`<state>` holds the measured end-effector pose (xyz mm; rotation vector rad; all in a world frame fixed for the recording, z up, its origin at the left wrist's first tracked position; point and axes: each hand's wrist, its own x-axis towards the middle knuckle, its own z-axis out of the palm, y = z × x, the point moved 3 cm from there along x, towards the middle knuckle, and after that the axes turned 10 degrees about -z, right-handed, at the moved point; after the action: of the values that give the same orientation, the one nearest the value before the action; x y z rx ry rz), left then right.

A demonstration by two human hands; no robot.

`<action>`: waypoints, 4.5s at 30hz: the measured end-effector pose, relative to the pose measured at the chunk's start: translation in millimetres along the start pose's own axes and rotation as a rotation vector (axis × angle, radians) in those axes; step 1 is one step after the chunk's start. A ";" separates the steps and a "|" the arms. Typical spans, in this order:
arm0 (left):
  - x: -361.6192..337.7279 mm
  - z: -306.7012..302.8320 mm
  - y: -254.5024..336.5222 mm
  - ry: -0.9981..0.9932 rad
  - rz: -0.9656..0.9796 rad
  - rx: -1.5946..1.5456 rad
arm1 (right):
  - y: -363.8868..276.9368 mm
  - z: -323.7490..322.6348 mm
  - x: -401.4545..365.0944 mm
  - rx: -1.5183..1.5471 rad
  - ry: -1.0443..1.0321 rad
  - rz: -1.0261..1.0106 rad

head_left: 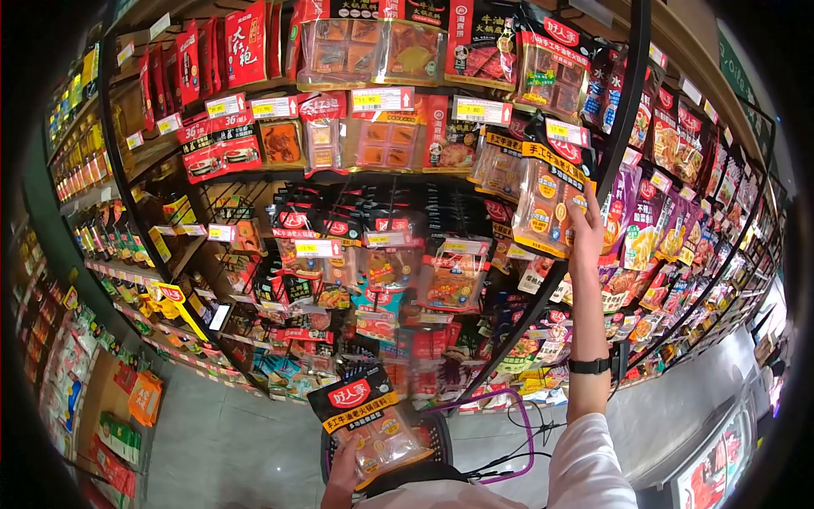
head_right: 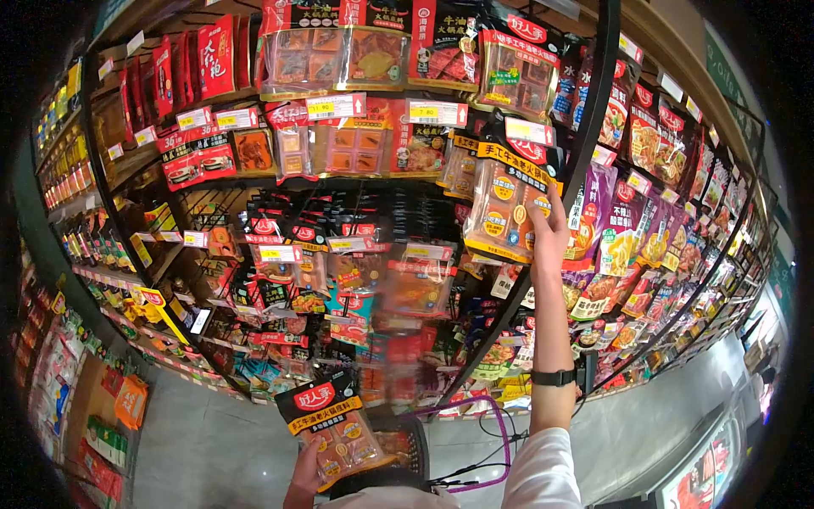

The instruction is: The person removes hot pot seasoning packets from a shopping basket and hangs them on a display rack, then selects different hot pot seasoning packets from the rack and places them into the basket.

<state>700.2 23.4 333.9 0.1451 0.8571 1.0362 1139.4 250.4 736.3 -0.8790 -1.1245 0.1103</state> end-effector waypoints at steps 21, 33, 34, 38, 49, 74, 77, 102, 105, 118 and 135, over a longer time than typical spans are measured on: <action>1.7 -6.0 -7.0 0.037 0.023 -0.012 | 5.9 18.2 20.2 0.171 -0.060 0.324; 7.5 -10.7 -8.1 0.027 -0.020 0.007 | 10.8 8.4 8.2 0.148 -0.058 0.389; 11.6 -16.3 -10.6 0.033 -0.023 0.009 | 8.1 8.3 6.3 0.157 -0.058 0.399; 14.2 -22.9 -12.5 0.071 -0.041 0.009 | 3.1 7.8 8.1 0.135 -0.112 0.360; 5.0 -21.1 -14.1 0.050 -0.011 0.004 | 9.8 25.3 18.7 0.229 -0.092 0.339; 8.3 -20.3 -28.2 0.099 0.033 0.012 | 121.4 83.7 118.9 -1.039 -0.080 -0.354; 13.2 -12.9 -26.8 0.169 0.028 0.059 | 93.2 107.4 91.2 -1.097 -0.019 -0.577; 21.7 31.5 -28.8 0.145 0.082 0.052 | 117.6 109.5 86.8 -0.718 -0.200 -0.626; 7.7 54.0 -17.6 0.179 0.020 0.046 | 56.9 77.7 -30.4 -0.218 -0.410 -0.437; 30.8 155.4 22.2 0.108 0.054 0.751 | 40.4 -45.9 -382.5 0.427 -0.776 0.973; 53.4 206.6 -39.7 -0.464 0.034 0.821 | 48.2 -131.2 -369.9 0.376 -0.332 0.943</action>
<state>881.0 102.1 424.8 1.0534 0.8034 0.5865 1091.7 27.8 412.9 -1.0018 -0.8585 1.2400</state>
